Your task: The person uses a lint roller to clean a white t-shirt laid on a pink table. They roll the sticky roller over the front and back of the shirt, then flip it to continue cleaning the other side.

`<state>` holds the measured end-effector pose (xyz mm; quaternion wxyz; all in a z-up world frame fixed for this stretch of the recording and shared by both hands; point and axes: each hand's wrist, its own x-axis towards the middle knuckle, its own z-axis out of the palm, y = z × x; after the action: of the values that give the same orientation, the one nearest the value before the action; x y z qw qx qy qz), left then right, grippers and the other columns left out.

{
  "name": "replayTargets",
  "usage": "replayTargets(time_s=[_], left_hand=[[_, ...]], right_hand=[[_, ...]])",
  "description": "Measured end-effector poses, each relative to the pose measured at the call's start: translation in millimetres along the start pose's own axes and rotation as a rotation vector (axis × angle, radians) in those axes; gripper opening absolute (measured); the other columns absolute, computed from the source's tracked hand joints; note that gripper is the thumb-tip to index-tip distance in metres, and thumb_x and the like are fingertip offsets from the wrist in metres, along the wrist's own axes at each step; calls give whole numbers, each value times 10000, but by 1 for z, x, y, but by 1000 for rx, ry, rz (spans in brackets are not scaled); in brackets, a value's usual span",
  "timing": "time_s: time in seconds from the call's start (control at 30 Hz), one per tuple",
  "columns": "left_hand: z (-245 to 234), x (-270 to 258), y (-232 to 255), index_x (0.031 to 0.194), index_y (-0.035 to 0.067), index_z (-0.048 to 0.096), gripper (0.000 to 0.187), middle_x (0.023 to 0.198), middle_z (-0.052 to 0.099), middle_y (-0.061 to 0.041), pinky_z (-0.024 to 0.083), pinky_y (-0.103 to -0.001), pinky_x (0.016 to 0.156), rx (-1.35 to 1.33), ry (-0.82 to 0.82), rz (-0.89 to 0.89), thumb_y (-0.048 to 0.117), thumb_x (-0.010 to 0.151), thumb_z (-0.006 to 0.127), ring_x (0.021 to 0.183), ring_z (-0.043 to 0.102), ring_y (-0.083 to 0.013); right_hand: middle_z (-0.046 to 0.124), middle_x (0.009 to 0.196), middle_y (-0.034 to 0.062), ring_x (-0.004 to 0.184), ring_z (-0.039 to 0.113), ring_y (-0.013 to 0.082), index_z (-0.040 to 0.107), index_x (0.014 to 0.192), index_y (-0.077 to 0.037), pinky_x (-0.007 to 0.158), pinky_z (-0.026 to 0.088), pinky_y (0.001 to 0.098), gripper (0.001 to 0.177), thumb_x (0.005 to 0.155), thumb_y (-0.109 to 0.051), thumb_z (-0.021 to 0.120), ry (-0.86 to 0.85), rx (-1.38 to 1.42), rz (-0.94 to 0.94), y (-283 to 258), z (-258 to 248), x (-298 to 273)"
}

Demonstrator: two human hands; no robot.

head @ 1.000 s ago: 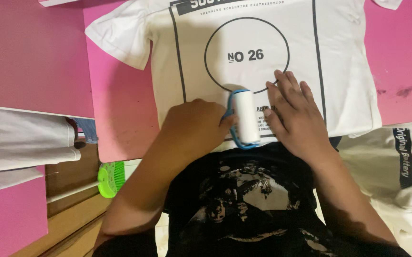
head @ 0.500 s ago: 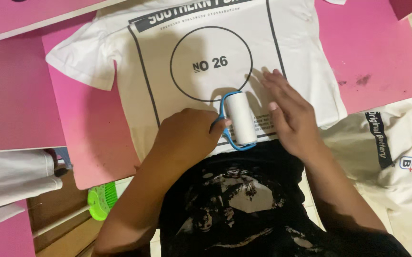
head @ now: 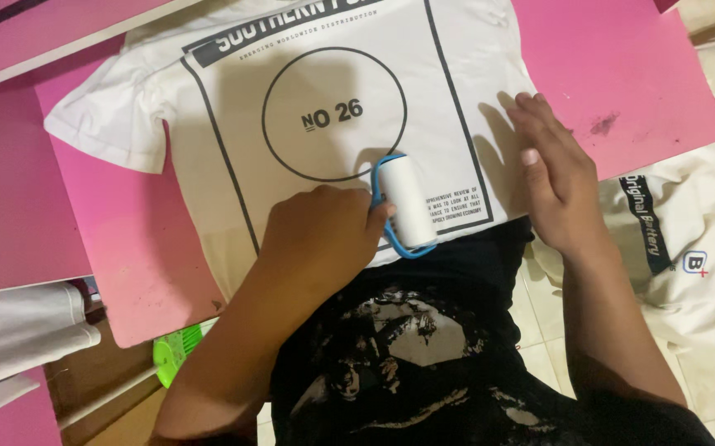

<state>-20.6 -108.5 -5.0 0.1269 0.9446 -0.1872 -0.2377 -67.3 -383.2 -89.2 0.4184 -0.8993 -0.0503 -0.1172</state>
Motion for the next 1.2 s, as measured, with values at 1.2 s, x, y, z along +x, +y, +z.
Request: replayTargets(time_s=[1.2], left_hand=[[59, 75, 73, 835, 80, 694, 468, 734, 716, -130, 567, -481, 662, -214, 130, 310, 444, 1036, 479, 682, 714, -340]], right_hand=[[394, 1649, 248, 1608, 318, 393, 429, 1529, 36, 1360, 210, 516, 837, 1085, -667, 327, -2, 804, 229, 25, -15, 3]])
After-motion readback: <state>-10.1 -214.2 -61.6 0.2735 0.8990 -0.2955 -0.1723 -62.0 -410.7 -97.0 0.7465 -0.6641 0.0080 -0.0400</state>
